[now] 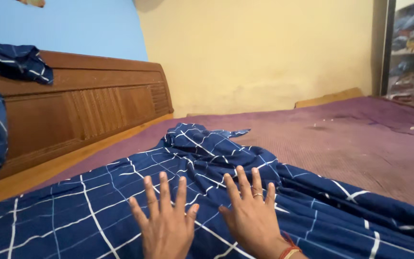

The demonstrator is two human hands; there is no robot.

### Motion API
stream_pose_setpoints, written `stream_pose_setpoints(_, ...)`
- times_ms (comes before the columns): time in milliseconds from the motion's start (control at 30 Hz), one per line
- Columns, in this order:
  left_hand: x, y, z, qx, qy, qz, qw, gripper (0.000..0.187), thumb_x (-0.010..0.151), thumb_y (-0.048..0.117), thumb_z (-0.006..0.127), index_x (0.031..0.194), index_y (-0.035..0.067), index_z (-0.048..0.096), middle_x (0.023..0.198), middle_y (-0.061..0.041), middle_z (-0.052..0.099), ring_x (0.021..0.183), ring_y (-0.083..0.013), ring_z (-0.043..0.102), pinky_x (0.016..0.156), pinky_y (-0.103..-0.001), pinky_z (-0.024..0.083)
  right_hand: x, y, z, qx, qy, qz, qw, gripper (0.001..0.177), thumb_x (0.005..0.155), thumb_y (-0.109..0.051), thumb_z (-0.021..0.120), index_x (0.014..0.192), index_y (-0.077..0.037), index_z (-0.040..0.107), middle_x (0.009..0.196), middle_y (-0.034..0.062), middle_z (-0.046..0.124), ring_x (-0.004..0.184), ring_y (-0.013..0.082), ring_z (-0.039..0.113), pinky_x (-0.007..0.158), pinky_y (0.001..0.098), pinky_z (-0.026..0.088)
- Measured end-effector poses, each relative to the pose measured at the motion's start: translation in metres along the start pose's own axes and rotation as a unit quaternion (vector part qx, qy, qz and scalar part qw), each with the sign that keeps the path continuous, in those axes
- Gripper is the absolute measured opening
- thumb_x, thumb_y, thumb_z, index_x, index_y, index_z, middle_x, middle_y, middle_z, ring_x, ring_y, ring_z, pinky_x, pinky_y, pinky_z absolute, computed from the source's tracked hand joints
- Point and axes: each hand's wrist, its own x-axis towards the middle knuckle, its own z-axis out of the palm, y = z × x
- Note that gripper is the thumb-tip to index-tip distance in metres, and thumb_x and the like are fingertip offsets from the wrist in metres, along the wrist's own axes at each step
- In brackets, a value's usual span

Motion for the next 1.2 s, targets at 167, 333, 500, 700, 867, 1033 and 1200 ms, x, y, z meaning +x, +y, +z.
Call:
stream_pose_setpoints(167,0.05,-0.002,-0.031,0.01,-0.011,-0.008,1.0,0.072,0.087,0.055,0.048,0.152,0.025,0.042,0.16,-0.02,0.03,0.15,-0.0499,0.014,0.107,-0.08,0.012,0.029,0.008,-0.034,0.014,0.026,-0.022,0.999,0.084,0.084,-0.043,0.068,0.154,-0.015,0.032,0.164,0.0188,0.021,0.151,0.0497,0.012,0.111,0.0758,0.015)
stream_pose_setpoints(333,0.115,0.008,-0.087,-0.011,0.015,0.012,1.0,0.068,0.091,0.053,0.049,0.151,0.021,0.043,0.16,-0.021,0.031,0.148,-0.0465,0.014,0.107,-0.079,0.01,0.069,0.014,-0.104,0.019,0.044,-0.024,0.999,0.084,0.082,-0.042,0.069,0.153,-0.016,0.034,0.164,0.0193,0.022,0.15,0.05,0.016,0.11,0.074,0.02)
stream_pose_setpoints(500,0.191,0.013,-0.179,-0.026,-0.158,-0.051,0.986,0.08,0.088,0.054,0.052,0.159,0.024,0.032,0.167,-0.02,0.02,0.152,-0.0472,0.004,0.108,-0.082,0.003,0.129,0.001,-0.203,0.074,0.03,-0.003,0.997,0.082,0.082,-0.043,0.068,0.154,-0.02,0.035,0.165,0.0195,0.022,0.149,0.0503,0.017,0.105,0.0681,0.027)
stream_pose_setpoints(700,0.29,0.004,-0.31,-0.024,-0.187,-0.107,0.976,0.077,0.091,0.051,0.054,0.157,0.022,0.029,0.166,-0.019,0.016,0.154,-0.0449,-0.001,0.108,-0.076,0.001,0.203,-0.035,-0.327,0.084,0.048,-0.008,0.995,0.08,0.085,-0.046,0.063,0.154,-0.019,0.034,0.165,0.0167,0.023,0.15,0.0484,0.018,0.108,0.0646,0.028)
stream_pose_setpoints(867,0.346,-0.006,-0.403,-0.02,-0.166,-0.114,0.979,0.075,0.092,0.046,0.055,0.157,0.02,0.029,0.165,-0.02,0.016,0.153,-0.046,-0.004,0.11,-0.078,0.0,0.236,-0.069,-0.405,0.101,0.059,-0.038,0.992,0.08,0.086,-0.045,0.063,0.155,-0.019,0.034,0.165,0.0196,0.021,0.151,0.0498,0.015,0.107,0.0638,0.027)
stream_pose_setpoints(1033,0.375,-0.011,-0.483,-0.011,-0.155,-0.129,0.979,0.077,0.091,0.046,0.058,0.157,0.019,0.028,0.165,-0.02,0.017,0.154,-0.0459,-0.005,0.107,-0.077,-0.001,0.25,-0.098,-0.475,0.142,0.091,-0.038,0.985,0.078,0.087,-0.044,0.063,0.154,-0.016,0.037,0.165,0.0208,0.023,0.151,0.0504,0.017,0.108,0.0613,0.029)
stream_pose_setpoints(1200,0.386,-0.006,-0.545,-0.01,-0.135,-0.152,0.979,0.078,0.09,0.048,0.059,0.157,0.02,0.029,0.164,-0.02,0.021,0.153,-0.0475,-0.002,0.107,-0.078,-0.001,0.245,-0.128,-0.522,0.182,0.107,-0.04,0.977,0.079,0.085,-0.045,0.065,0.154,-0.015,0.038,0.164,0.0218,0.025,0.148,0.0499,0.017,0.11,0.059,0.03)
